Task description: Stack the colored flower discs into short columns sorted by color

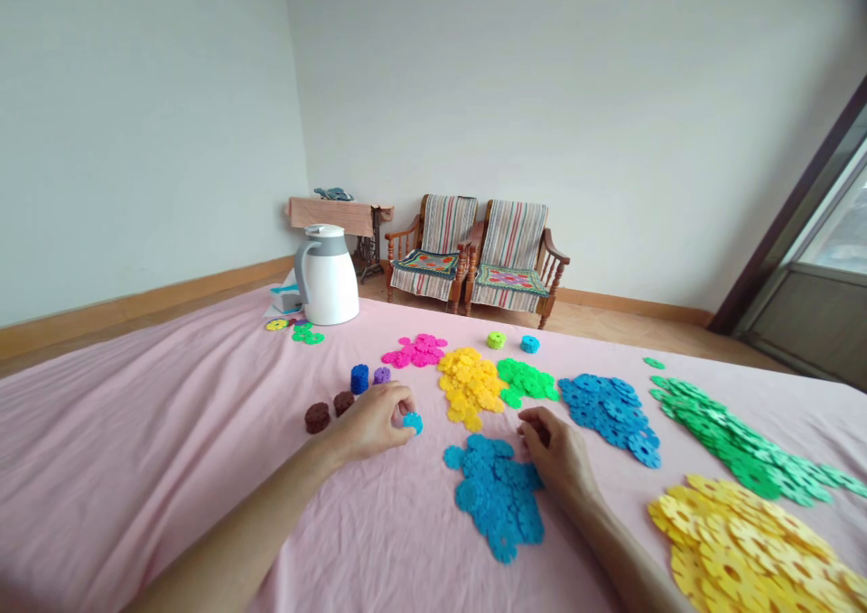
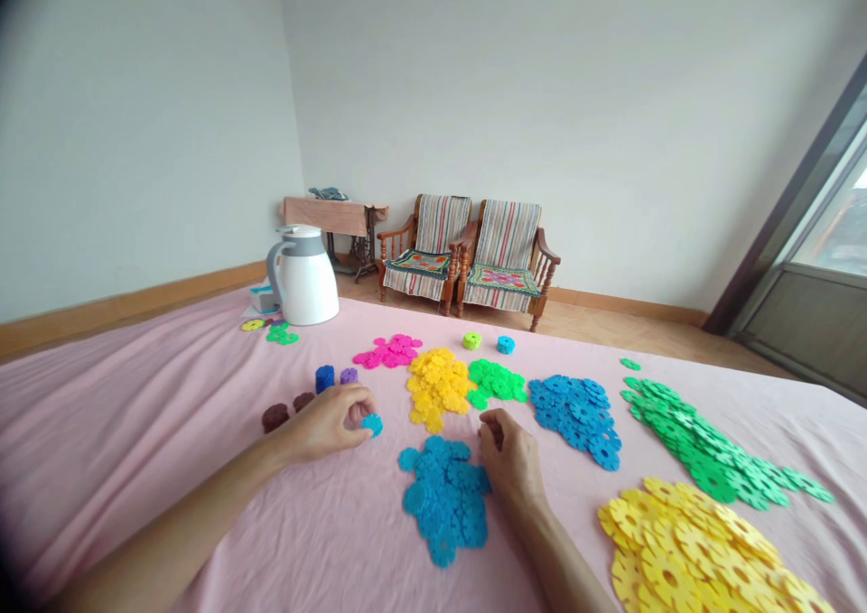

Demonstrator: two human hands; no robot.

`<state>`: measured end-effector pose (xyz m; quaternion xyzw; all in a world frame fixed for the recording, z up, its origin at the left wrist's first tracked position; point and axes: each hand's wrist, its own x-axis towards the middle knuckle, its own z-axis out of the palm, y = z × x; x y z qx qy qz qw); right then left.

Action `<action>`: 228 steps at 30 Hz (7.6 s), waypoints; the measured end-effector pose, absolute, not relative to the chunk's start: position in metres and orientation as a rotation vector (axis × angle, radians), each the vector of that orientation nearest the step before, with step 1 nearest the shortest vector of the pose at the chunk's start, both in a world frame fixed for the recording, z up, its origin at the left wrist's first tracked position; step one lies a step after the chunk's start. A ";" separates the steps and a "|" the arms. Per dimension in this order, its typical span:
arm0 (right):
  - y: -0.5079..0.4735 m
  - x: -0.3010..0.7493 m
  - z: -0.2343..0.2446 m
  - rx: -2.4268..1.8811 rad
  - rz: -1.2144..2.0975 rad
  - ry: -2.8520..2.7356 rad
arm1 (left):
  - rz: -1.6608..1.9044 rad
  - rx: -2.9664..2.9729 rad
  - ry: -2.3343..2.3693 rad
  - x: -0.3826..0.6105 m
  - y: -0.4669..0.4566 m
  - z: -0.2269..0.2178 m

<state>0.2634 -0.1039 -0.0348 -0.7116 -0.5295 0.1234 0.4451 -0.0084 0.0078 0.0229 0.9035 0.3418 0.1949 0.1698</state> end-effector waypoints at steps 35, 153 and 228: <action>-0.106 0.260 -0.030 -1.780 0.239 -1.362 | 0.508 2.538 0.708 0.025 -0.034 0.024; -0.106 0.259 -0.030 -1.761 0.248 -1.384 | 0.404 2.550 0.382 0.026 -0.051 0.030; -0.107 0.259 -0.029 -1.771 0.211 -1.435 | 0.700 2.791 0.409 0.024 -0.030 0.034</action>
